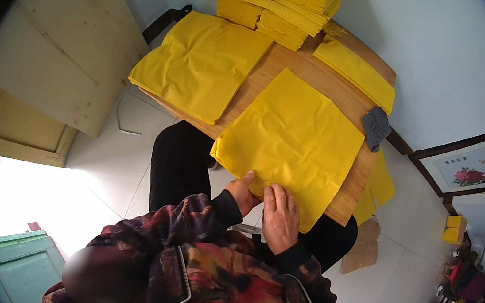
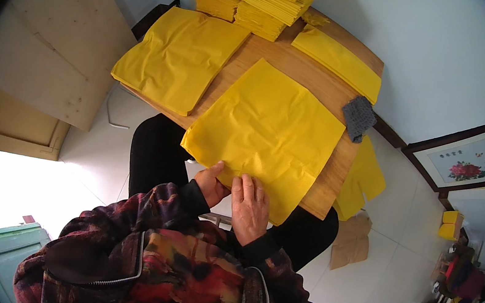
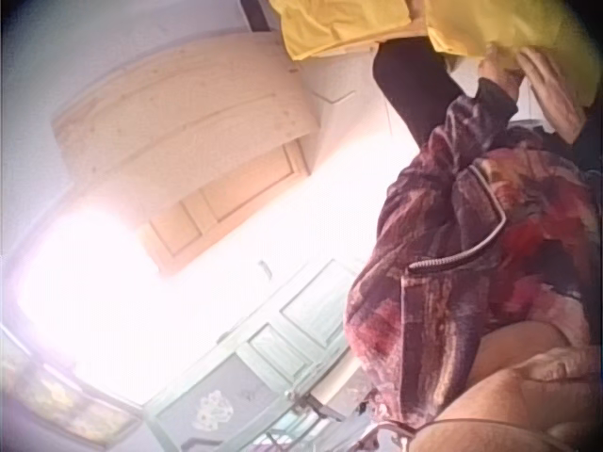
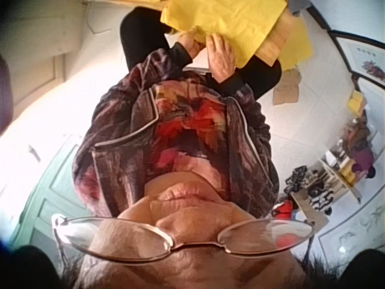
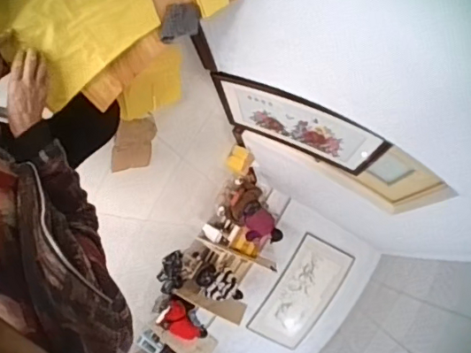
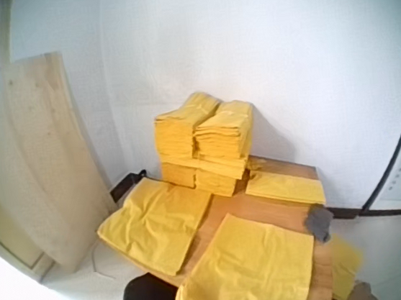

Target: The person folds yellow poly mailers one by one on a low wooden table. They align edges, fold the mailer in half, and press the crease before stacking the folded mailer on a growing pile.

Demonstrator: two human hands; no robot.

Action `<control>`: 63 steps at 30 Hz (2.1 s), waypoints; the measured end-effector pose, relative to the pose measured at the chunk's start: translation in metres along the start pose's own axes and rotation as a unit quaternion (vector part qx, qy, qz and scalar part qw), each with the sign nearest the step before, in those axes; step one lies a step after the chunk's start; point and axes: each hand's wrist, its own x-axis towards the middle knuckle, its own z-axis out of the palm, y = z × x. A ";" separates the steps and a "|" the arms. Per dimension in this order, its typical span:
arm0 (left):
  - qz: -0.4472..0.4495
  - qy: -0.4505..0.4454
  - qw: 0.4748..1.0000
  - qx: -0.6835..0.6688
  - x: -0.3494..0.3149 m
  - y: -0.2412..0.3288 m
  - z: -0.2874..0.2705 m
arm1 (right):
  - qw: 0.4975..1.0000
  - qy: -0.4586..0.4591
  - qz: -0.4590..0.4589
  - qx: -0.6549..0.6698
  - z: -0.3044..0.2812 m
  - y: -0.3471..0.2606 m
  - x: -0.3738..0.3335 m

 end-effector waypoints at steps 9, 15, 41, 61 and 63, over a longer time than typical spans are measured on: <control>0.010 -0.012 0.995 0.100 0.000 0.018 -0.035 | 1.000 -0.004 0.022 0.016 0.012 0.016 0.001; 0.459 -0.066 0.561 0.686 -0.047 0.039 -0.053 | 0.994 -0.003 0.071 0.079 0.007 0.025 0.008; 0.190 -0.177 0.177 0.949 0.013 0.132 0.024 | 0.970 -0.191 0.075 0.132 -0.016 0.055 0.029; 0.182 -0.228 0.155 0.944 0.025 0.065 0.054 | 0.984 -0.157 0.008 0.083 -0.030 0.067 0.038; 0.148 -0.258 0.167 0.940 0.027 0.071 0.062 | 0.986 -0.162 0.006 0.033 -0.027 0.054 0.031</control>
